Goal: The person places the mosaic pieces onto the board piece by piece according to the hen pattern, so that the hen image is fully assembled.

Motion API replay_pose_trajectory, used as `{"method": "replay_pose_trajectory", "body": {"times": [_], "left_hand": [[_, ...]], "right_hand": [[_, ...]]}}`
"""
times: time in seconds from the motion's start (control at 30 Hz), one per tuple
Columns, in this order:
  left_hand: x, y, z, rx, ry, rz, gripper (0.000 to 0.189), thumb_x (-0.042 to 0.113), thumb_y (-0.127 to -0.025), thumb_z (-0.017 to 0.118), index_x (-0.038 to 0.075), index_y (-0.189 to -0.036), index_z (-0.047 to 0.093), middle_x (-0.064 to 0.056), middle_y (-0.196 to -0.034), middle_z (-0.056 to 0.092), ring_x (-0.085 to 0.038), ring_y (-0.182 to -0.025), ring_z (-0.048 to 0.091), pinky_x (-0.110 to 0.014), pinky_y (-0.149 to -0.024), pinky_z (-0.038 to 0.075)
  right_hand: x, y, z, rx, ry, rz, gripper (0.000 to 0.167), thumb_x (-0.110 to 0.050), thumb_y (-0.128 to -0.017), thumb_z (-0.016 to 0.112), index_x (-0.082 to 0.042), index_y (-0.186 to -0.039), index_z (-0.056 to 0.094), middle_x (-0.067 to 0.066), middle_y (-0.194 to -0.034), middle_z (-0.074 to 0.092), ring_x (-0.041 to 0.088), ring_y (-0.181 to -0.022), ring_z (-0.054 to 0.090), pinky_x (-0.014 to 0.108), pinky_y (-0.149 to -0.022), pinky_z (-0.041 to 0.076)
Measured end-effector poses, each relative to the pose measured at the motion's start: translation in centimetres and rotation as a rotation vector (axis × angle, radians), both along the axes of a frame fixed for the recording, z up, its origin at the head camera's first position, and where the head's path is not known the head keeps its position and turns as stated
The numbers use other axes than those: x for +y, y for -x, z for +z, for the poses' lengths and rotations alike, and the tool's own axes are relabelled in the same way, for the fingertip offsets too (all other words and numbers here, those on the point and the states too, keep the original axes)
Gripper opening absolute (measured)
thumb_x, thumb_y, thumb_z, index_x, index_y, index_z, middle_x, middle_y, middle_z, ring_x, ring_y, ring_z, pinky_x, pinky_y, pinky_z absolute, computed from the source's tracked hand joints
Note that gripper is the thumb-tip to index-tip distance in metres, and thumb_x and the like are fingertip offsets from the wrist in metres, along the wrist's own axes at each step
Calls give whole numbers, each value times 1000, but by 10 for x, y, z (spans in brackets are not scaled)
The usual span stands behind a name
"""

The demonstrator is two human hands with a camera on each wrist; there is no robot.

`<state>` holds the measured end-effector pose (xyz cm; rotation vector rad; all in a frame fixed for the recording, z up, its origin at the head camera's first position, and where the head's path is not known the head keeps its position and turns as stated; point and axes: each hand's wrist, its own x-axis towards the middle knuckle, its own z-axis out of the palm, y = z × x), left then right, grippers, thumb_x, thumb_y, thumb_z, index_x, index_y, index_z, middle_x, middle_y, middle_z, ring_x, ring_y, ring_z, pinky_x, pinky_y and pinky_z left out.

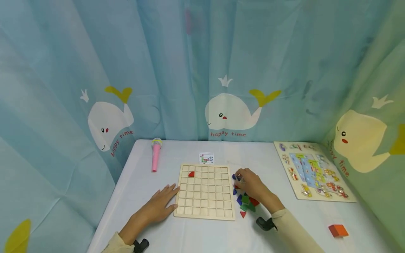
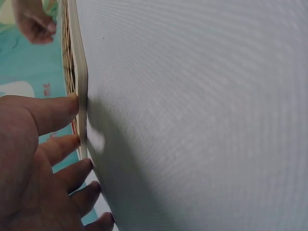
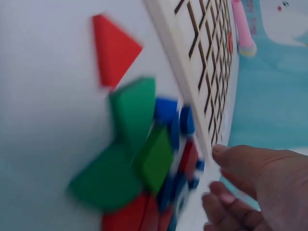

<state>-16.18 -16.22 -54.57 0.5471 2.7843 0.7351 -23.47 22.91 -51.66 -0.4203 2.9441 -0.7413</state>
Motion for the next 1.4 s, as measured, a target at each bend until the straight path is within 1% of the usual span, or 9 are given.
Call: {"method": "replay_pose_trajectory", "body": {"times": [0.17,0.27,0.4,0.53,0.73,0.87,1.0,1.2,1.4], "left_hand": [[0,0,3,-12,-7,8,61,27,-105,65,11,-161,45,-16,-168,39,-41,-158,30,-64,-127,24],[0,0,4,-14,-10,15,61,27,-105,65,10,-161,45,-17,-168,39,-42,-158,31,-65,-127,24],[0,0,3,-8,-4,16,61,27,-105,65,11,-161,45,-16,-168,39,-41,-158,31,-64,-127,24],[-1,0,2,-6,-5,8,61,27,-106,64,11,-161,45,-16,-168,39,-41,-158,30,-64,-127,24],[-1,1,1,-11,2,11,61,28,-106,64,12,-161,45,-15,-169,38,-40,-158,30,-63,-127,23],[0,1,1,-17,-7,9,61,28,-106,64,12,-161,44,-16,-168,38,-40,-158,29,-64,-127,23],[-1,1,1,-10,-8,1,61,27,-106,64,11,-161,44,-16,-168,39,-41,-158,30,-65,-127,24],[-2,1,1,-4,-14,-8,61,27,-106,63,11,-162,43,-17,-168,38,-42,-158,30,-65,-127,23],[-1,0,3,-9,-26,-10,61,26,-106,64,10,-161,44,-17,-168,39,-43,-157,30,-66,-126,24]], "right_hand": [[23,-8,3,-130,-65,-112,25,-20,-96,79,-7,-114,69,11,-109,64,22,-89,59,45,-81,59],[30,-12,4,-163,-98,-119,20,-19,-96,79,-7,-109,71,8,-102,64,21,-86,58,47,-82,53],[35,-16,2,-143,-120,-105,15,-14,-95,78,-7,-106,72,6,-95,65,21,-85,58,50,-82,45],[37,-15,-4,-100,-110,-115,15,-11,-95,78,-6,-107,72,6,-95,67,22,-86,59,47,-80,42],[37,-14,-10,-73,-89,-139,19,-15,-96,78,-6,-111,71,6,-98,69,21,-86,59,45,-80,40],[37,-16,-9,-92,-83,-132,24,-14,-94,79,-4,-115,71,6,-100,71,21,-88,61,46,-80,40],[39,-18,-8,-98,-83,-139,22,-13,-94,80,-3,-112,71,7,-98,71,22,-88,61,46,-81,39],[41,-22,-7,-93,-95,-159,23,-24,-94,81,-6,-104,71,3,-91,71,20,-84,62,47,-81,40],[45,-22,2,-155,-56,-127,24,-15,-96,77,-6,-117,70,6,-100,67,22,-89,60,48,-84,50]]}}
